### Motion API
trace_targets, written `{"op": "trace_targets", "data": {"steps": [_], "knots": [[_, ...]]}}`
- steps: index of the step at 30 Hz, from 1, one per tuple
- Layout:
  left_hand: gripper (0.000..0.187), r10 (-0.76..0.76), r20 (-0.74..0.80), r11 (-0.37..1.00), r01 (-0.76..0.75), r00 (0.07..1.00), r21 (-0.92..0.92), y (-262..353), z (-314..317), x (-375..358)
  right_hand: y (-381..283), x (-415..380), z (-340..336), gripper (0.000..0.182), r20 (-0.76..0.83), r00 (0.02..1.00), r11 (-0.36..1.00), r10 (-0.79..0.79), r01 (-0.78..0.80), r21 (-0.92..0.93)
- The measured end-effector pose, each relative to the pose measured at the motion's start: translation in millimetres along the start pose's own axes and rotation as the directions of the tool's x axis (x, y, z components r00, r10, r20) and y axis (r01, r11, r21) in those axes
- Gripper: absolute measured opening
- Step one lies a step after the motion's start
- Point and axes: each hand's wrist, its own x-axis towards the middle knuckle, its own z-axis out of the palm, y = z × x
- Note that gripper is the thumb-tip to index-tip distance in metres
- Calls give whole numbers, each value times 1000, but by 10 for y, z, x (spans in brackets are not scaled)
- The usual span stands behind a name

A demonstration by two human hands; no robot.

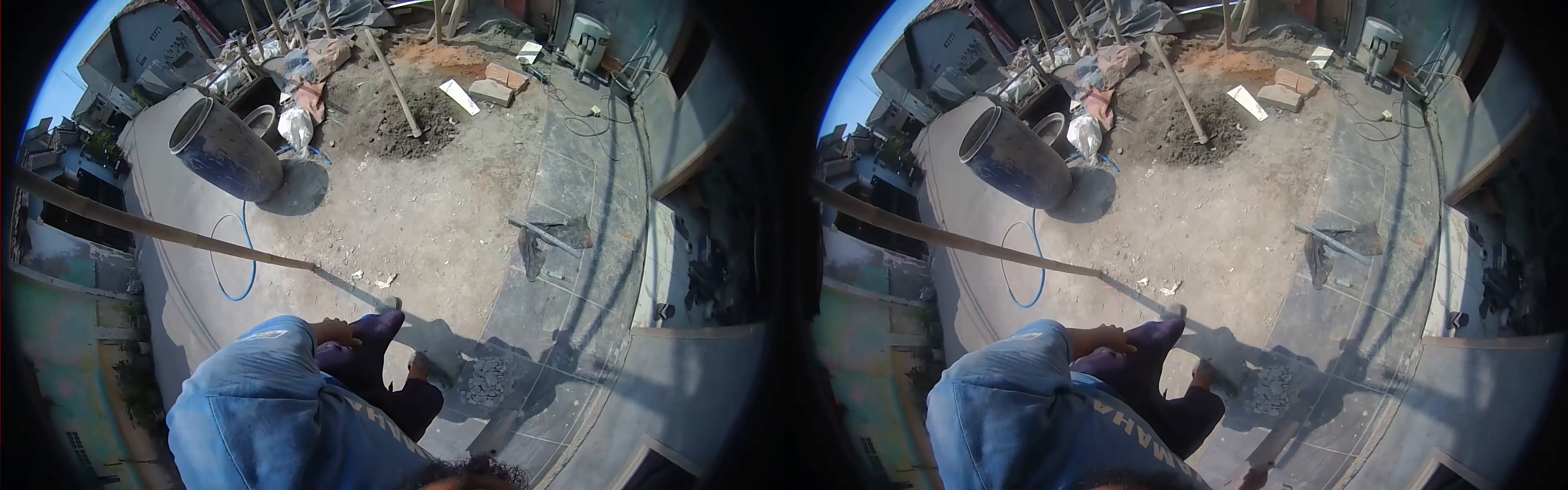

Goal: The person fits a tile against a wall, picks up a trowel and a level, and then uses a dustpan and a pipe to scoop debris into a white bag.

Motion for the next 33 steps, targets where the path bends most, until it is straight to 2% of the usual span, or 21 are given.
{"op": "trace_targets", "data": {"steps": [4, 6, 8, 12, 16, 17, 19, 20, 22, 24, 25, 26, 27, 28, 30, 32, 33], "knots": [[63, 7, -48, 1000, -8, 999, -14, -629, 276, -23, -412, 49, -371, 42, -48, 999, 998, -11, 14, 67], [64, 166, -153, 986, -168, 974, 3, -950, 326, 143, -671, 34, -469, 42, -87, 996, 991, -14, 25, 130], [62, 259, -243, 952, -290, 935, -100, -1087, 283, 216, -895, 11, -531, 43, -129, 991, 982, -29, 52, 180], [62, 333, -507, 848, -488, 795, -208, -1563, 219, 364, -1410, 28, -448, 43, -162, 982, 953, -99, 140, 268], [60, 254, -660, 766, -563, 707, -308, -2266, 198, -17, -1787, 555, 22, 44, -83, 940, 942, -331, 334, 29], [62, 158, -613, 764, -489, 774, -421, -2488, 247, -24, -1855, 711, 190, 44, -41, 901, 902, -431, 432, -6], [64, 23, -561, 752, -384, 828, -536, -2962, 450, -15, -2950, -472, -22, 49, -128, 940, 925, -315, 274, -264], [62, 19, -590, 798, -368, 807, -478, -3323, 738, 353, -3217, -703, 3, 51, -128, 927, 920, -352, 317, -229], [64, -163, -488, 788, -184, 857, -587, -3746, 972, 137, -3663, -1186, 15, 53, -125, 901, 901, -415, 388, -196], [63, -245, -452, 777, -105, 858, -621, -4165, 1316, 212, -4050, -1569, 15, 50, -83, 882, 882, -464, 452, -131], [64, -268, -445, 771, -87, 854, -631, -4332, 1466, 244, -4254, -1823, -10, 46, -102, 881, 882, -462, 444, -156], [63, -310, -346, 691, -40, 885, -722, -4395, 1488, 156, -4418, -2047, -45, 42, -134, 880, 884, -455, 428, -189], [63, -333, -327, 628, -51, 884, -777, -4479, 1563, 171, -4452, -2010, 12, 41, -129, 926, 926, -354, 329, -184], [62, -330, -247, 561, -21, 911, -828, -4480, 1516, 88, -4397, -1837, 100, 42, -127, 908, 909, -400, 375, -182], [61, -314, -249, 517, -55, 916, -854, -4517, 1537, 219, -4532, -2135, -13, 44, -146, 924, 935, -353, 343, -88], [58, -265, -172, 454, -35, 949, -890, -4385, 1293, 167, -4508, -2252, -51, 45, -151, 943, 955, -297, 296, -30], [57, -234, -191, 461, -65, 953, -885, -4306, 1163, 203, -4483, -2347, -113, 45, -168, 941, 953, -293, 302, 31]]}}
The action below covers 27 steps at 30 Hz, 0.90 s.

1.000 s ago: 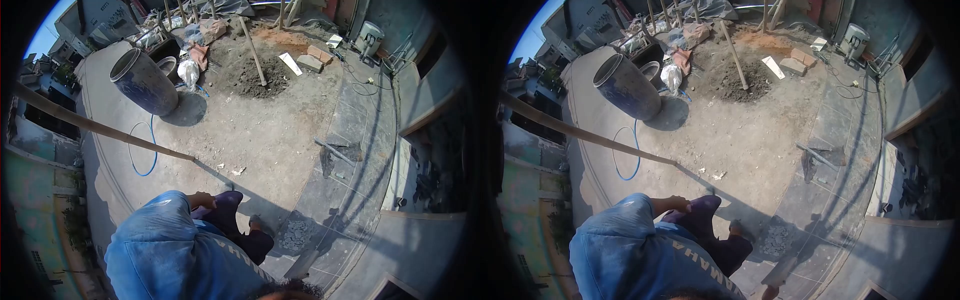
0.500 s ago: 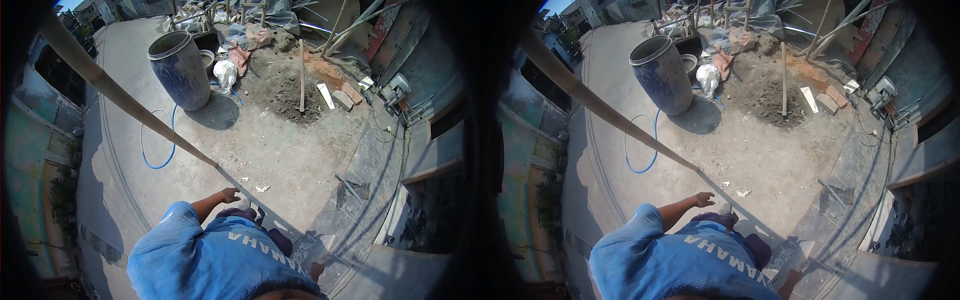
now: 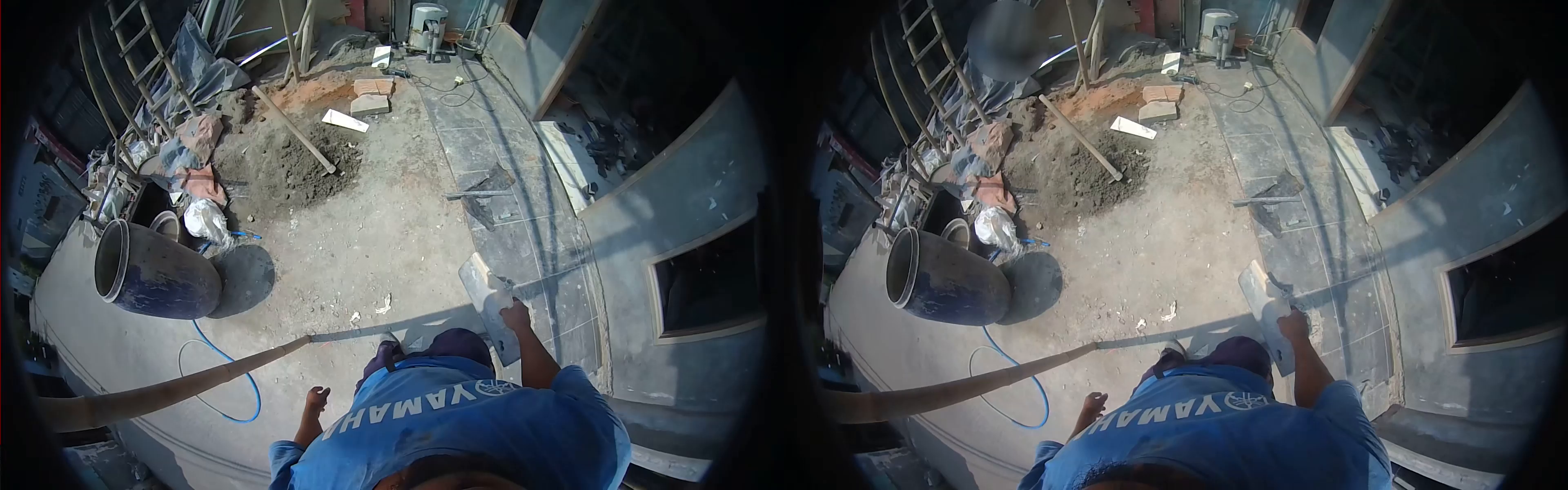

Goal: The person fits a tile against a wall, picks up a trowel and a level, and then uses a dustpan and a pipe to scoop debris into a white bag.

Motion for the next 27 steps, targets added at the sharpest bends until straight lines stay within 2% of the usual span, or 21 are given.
{"op": "trace_targets", "data": {"steps": [2, 5, 6, 7, 8, 11, 13, 17, 18, 20, 21, 23, 27], "knots": [[57, 38, 25, 999, -39, 999, 31, 312, -28, 155, 127, -89, 15, 46, -23, 999, 996, 31, -29, 79], [54, 183, 72, 980, -188, 980, 66, 879, 0, 469, 664, -136, 37, 47, -114, 980, 979, 160, -143, 145], [54, 241, 49, 956, -246, 969, 160, 1092, 12, 565, 813, -177, 26, 46, -164, 961, 970, 222, -200, 141], [55, 401, 2, 875, -383, 916, 295, 1057, 80, 1137, 947, -231, 10, 44, -208, 937, 957, 280, -255, 137], [58, 412, 68, 875, -416, 908, 249, 1258, 94, 1333, 1102, -316, -42, 43, -127, 945, 943, 300, -274, 186], [56, 495, 77, 802, -490, 865, 343, 2136, 259, 1127, 1740, -503, 82, 45, -191, 920, 934, 343, -313, 172], [56, 551, 140, 722, -554, 823, 416, 2618, 437, 987, 2178, -582, 260, 47, -174, 896, 906, 409, -376, 195], [58, 579, 234, 617, -607, 782, 501, 3263, 903, 716, 2682, -801, 569, 52, -178, 857, 865, 483, -434, 253], [58, 568, 309, 571, -635, 763, 520, 3387, 1018, 649, 2711, -803, 600, 52, -170, 856, 860, 488, -439, 259], [57, 554, 395, 468, -667, 733, 580, 3574, 1228, 653, 2707, -740, 602, 53, -102, 783, 789, 613, -604, 108], [57, 545, 393, 468, -658, 740, 590, 3657, 1325, 646, 2716, -647, 604, 53, -89, 782, 786, 617, -609, 106], [56, 554, 406, 431, -668, 727, 607, 3822, 1500, 621, 2763, -503, 573, 55, -41, 681, 667, 731, -702, 248], [60, 496, 406, 405, -618, 767, 674, 4015, 1795, 572, 3005, 182, 388, 58, 15, 723, 700, 691, -674, 234]]}}
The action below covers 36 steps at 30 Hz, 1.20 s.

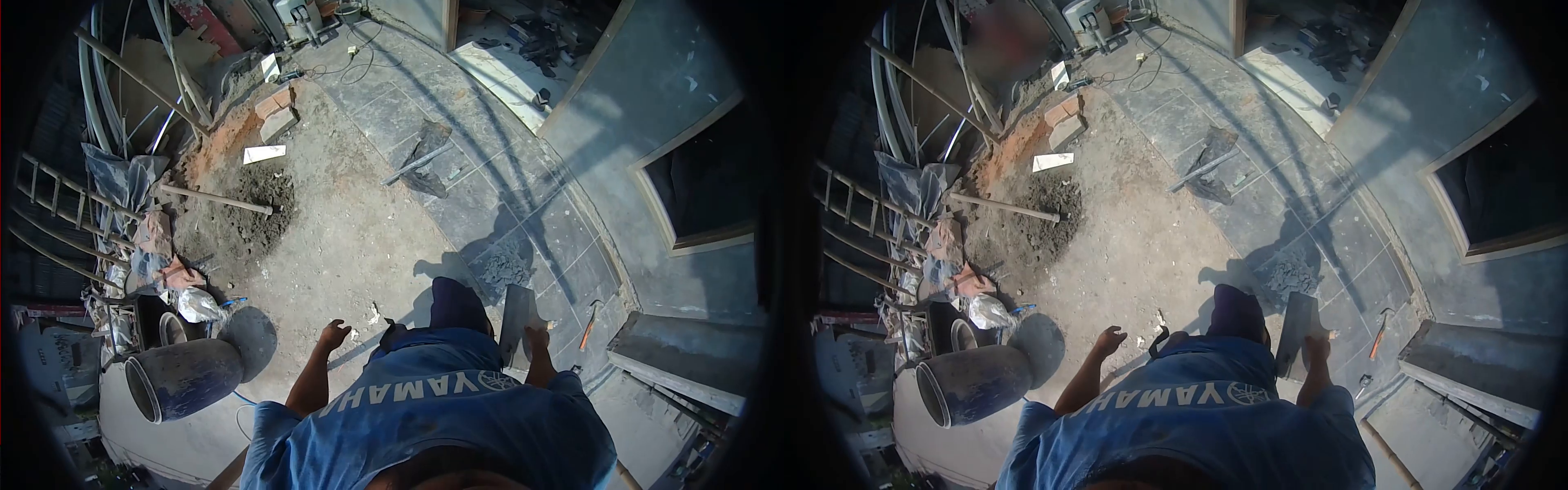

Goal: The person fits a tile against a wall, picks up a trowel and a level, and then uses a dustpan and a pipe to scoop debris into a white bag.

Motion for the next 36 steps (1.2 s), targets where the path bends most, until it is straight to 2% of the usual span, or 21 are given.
{"op": "trace_targets", "data": {"steps": [2, 6, 8, 9, 11, 17, 18, 19, 21, 22, 23, 24, 26, 27, 28, 29, 31, 32, 33, 35, 36], "knots": [[65, -69, 93, 997, 66, 993, 32, 345, -50, -103, -484, 295, -201, 62, 40, 998, 996, -56, 59, -62], [76, -155, 222, 958, 201, 963, -203, 622, 115, -66, -1676, 714, -619, 61, -8, 968, 968, -251, 250, -18], [76, -279, 333, 713, 427, 901, -557, 1022, -78, -193, -2337, 960, -693, 60, -10, 963, 954, -268, 267, 134], [76, -283, 337, 702, 434, 898, -565, 943, -21, -96, -2749, 948, -801, 61, -10, 963, 936, -270, 265, 230], [73, -197, 380, 384, 428, 904, -818, 535, 203, 257, -3576, 984, -924, 60, -20, 945, 867, -326, 308, 391], [68, -414, 578, 549, 699, 704, -459, 1057, -917, 1348, -5869, 1240, -1120, 54, 1, 850, 756, -526, 467, 459], [68, -410, 573, 552, 694, 709, -463, 1108, -1154, 1602, -6229, 1275, -1096, 52, -3, 843, 742, -538, 475, 474], [66, -393, 482, 642, 609, 783, -466, 1200, -1441, 1937, -6548, 1420, -1018, 52, -19, 837, 728, -546, 486, 484], [65, -356, 312, 795, 461, 881, -394, 1352, -2174, 2717, -6889, 1729, -862, 52, -1, 895, 832, -446, 415, 370], [63, -204, 163, 858, 257, 965, -445, 1136, -2383, 3128, -7011, 1580, -985, 54, 2, 935, 907, -355, 344, 242], [60, -175, -36, 947, 157, 984, -281, 1128, -2776, 3488, -7314, 1515, -1140, 56, -21, 959, 950, -284, 284, 126], [58, -206, -125, 938, 159, 971, -308, 1134, -3202, 3858, -7542, 1521, -1238, 59, -53, 951, 951, -305, 307, 30], [57, -366, -79, 828, 286, 927, -482, 1685, -4390, 4291, -7571, 1657, -1329, 63, -55, 968, 967, -245, 239, -91], [57, -224, -221, 903, 117, 949, -413, 1301, -4579, 4850, -7569, 1838, -1337, 65, -35, 986, 980, -166, 161, -117], [56, -11, -321, 988, -38, 947, -148, 1586, -5138, 5031, -7561, 1936, -1390, 65, 50, 984, 980, -173, 177, -92], [57, -53, -292, 983, -1, 955, -183, 1943, -5631, 5199, -7543, 2014, -1418, 64, 135, 975, 980, -179, 188, -61], [51, 42, -374, 936, -168, 927, -309, 2224, -6226, 5812, -7397, 2165, -1343, 65, 210, 974, 992, -87, 65, 110], [48, 48, -330, 909, -178, 943, -376, 2159, -6421, 6335, -7353, 2237, -1255, 60, 162, 985, 998, -57, 59, -6], [48, -63, -237, 844, -75, 970, -531, 2791, -6794, 6321, -7375, 2304, -1144, 56, 110, 993, 992, -35, 48, -119], [47, 9, -248, 829, -146, 969, -540, 3399, -7268, 6840, -7694, 2164, -1136, 50, 207, 964, 861, -165, 243, -446], [47, 58, -266, 827, -196, 962, -528, 3665, -7450, 7120, -7660, 2344, -936, 66, 293, 942, 800, -165, 302, -519]]}}
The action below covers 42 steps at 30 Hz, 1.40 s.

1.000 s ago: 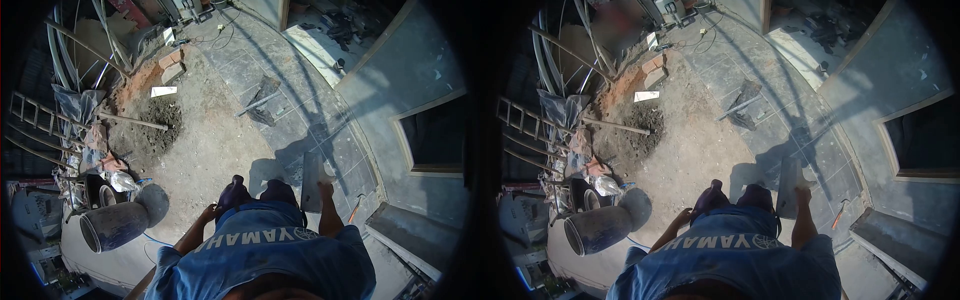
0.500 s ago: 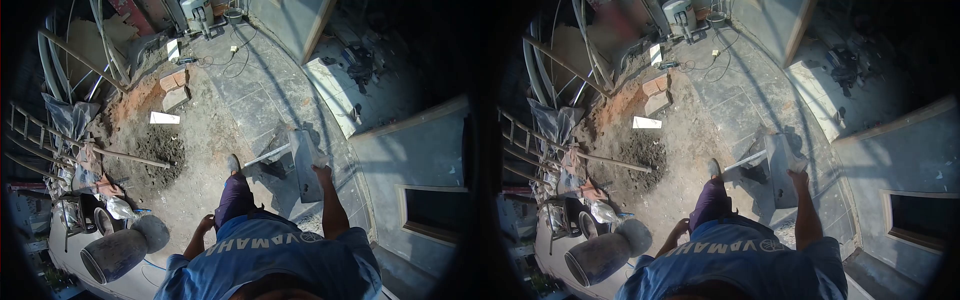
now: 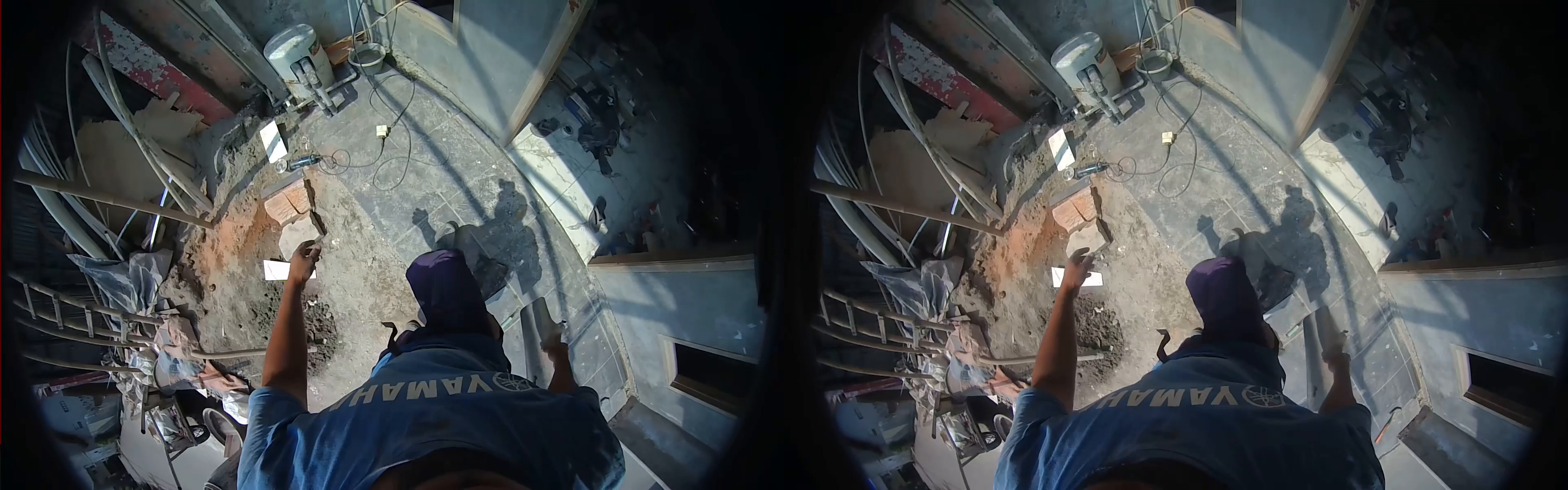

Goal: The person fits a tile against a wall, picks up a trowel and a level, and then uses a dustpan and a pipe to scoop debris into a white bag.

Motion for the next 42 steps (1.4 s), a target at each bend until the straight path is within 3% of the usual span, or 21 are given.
{"op": "trace_targets", "data": {"steps": [1, 2, 6, 8, 10, 13, 15, 18, 21, 23, 24, 25, 26, 27, 28, 29, 30, 31, 36, 38, 42], "knots": [[46, 6, 26, 1000, -6, 1000, 6, 326, 65, 287, -24, 250, 134, 85, 76, 996, 993, -47, 55, -101], [46, 12, 47, 1000, -13, 999, 9, 631, 131, 585, -256, 241, 23, 87, 49, 987, 982, 153, -157, 105], [51, 3, 68, 986, -15, 998, 169, 1120, 348, 1873, -1299, 1154, -846, 82, 105, 972, 952, 210, -228, 206], [53, 111, 128, 867, -159, 986, 473, 1286, 319, 2256, -1648, 1272, -1330, 80, 171, 961, 945, 219, -253, 210], [50, 122, 263, 736, -265, 957, 623, 1470, 190, 2639, -2284, 1729, -2516, 64, 21, 999, 893, 49, -53, 447], [42, 185, 130, 781, -226, 974, 581, 1976, 8, 3148, -2925, 2227, -3900, 43, -228, 972, 956, -54, 117, 269], [42, 166, 83, 847, -186, 983, 498, 2456, -115, 3524, -3391, 2162, -4943, 29, -423, 906, 852, 8, 215, 477], [43, 196, -20, 842, -157, 980, 516, 2723, -307, 4458, -3617, 2816, -5576, 36, -489, 872, 707, -26, 362, 607], [47, 176, -122, 884, -102, 977, 457, 3331, -395, 5433, -4149, 2518, -6464, 39, -431, 902, 694, -11, 317, 647], [49, 197, -137, 921, -135, 971, 366, 3693, -479, 6313, -4252, 2871, -6368, 37, -460, 887, 724, -33, 339, 601], [48, 238, -115, 917, -184, 964, 354, 3852, -537, 6887, -4260, 3072, -6208, 32, -400, 910, 803, 115, 152, 576], [45, 317, -115, 882, -248, 941, 402, 4249, -550, 7285, -4178, 3347, -5905, 28, -455, 890, 946, -6, 152, 286], [44, 310, -108, 896, -252, 945, 365, 4555, -568, 7819, -4047, 3601, -5383, 24, -451, 886, 910, 105, 97, 402], [44, 257, -95, 899, -202, 962, 388, 4982, -574, 8293, -4276, 3202, -5543, 23, -354, 931, 964, 94, 4, 268], [42, 487, -83, 748, -366, 870, 554, 5182, -587, 9038, -4100, 3203, -4977, 36, -280, 952, 824, 126, 57, 564], [42, 365, -71, 878, -318, 928, 358, 5613, -538, 9526, -4454, 2842, -5050, 49, -139, 953, 913, 271, -209, 351], [47, 367, -152, 841, -258, 918, 476, 6025, -457, 9991, -4734, 2471, -5108, 62, 76, 885, 848, 458, -461, 261], [49, 339, -150, 865, -245, 929, 437, 6366, -385, 10491, -4884, 2198, -5054, 62, 97, 848, 806, 522, -527, 270], [56, 420, -153, 857, -335, 895, 392, 7465, 56, 12479, -6013, 1440, -5498, 64, 134, 811, 707, 569, -566, 424], [61, 573, -113, 745, -460, 812, 483, 7722, 198, 13137, -6383, 1245, -5734, 65, 144, 797, 677, 587, -581, 453], [70, 498, -179, 852, -440, 849, 282, 8139, 507, 14153, -6942, 888, -6041, 66, 191, 759, 623, 622, -628, 466]]}}
